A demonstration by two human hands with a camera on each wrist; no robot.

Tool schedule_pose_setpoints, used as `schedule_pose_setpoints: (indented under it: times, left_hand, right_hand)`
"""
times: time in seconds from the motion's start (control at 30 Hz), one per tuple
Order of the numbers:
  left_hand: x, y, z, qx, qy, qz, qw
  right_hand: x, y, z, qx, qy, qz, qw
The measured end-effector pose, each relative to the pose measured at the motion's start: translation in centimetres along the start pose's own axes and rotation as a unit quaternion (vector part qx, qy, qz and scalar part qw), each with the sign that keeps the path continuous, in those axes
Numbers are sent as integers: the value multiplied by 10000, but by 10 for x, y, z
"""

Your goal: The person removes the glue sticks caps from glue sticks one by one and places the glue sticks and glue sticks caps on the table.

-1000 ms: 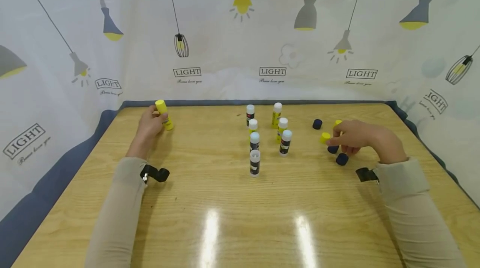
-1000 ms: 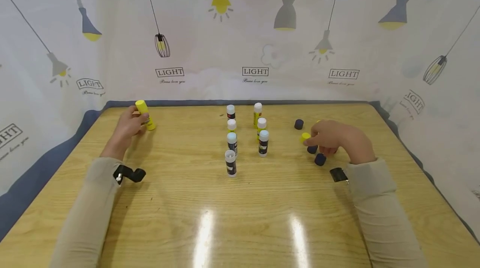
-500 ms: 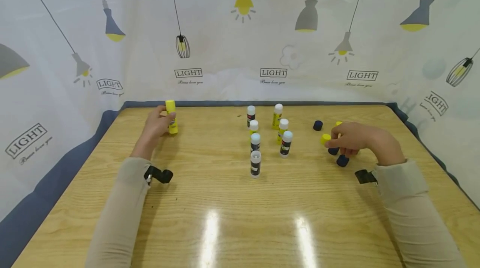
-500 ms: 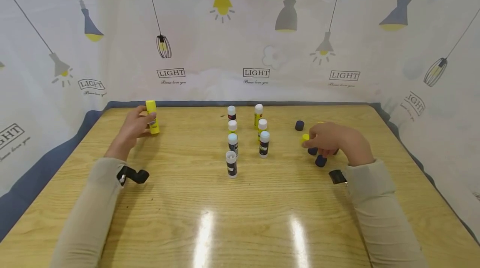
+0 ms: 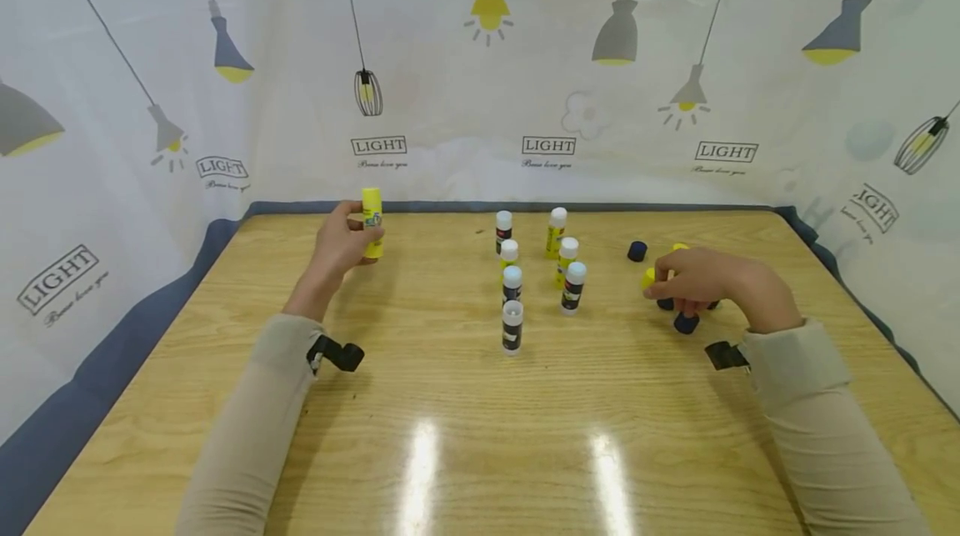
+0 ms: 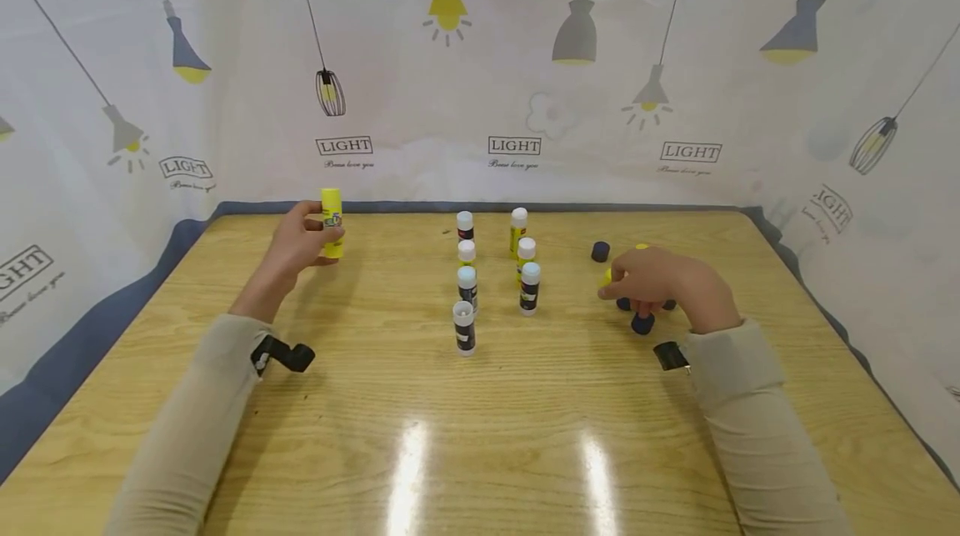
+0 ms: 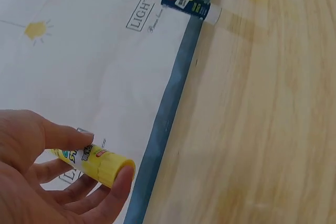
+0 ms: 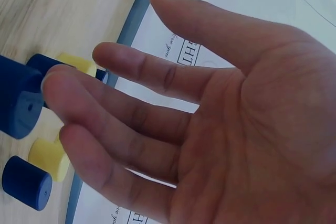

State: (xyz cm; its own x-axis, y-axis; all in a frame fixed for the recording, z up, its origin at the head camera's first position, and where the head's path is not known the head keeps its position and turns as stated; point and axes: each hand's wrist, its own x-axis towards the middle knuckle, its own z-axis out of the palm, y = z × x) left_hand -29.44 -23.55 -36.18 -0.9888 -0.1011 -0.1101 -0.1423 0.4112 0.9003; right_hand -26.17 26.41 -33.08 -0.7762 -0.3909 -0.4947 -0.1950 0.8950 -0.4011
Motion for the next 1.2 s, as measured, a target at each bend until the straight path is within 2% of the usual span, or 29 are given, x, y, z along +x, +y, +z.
schedule_pose_setpoints:
  times: [0.23,0.53,0.73,0.97,1.2]
  left_hand:
    - [-7,12,12,174,-7,371,9992]
    - [-18,27,25,331,-102,612,9975]
    - [-26,36,36,362,-246,1058,9934]
    - [-39,47,48,458,-490,1578,9852]
    - [-53,57,60,758,-577,1753,9799]
  right_hand:
    - [1,-4,1,-64,110,-138,9998]
    - [-1,-11,1,-156,418,-379,9983]
    - [2,-16,1,-213,678,-610,9956]
    - [2,-27,4,-190,1026,-1114,9883]
    - [-1,-46,9,-132,1342,-1524,9791]
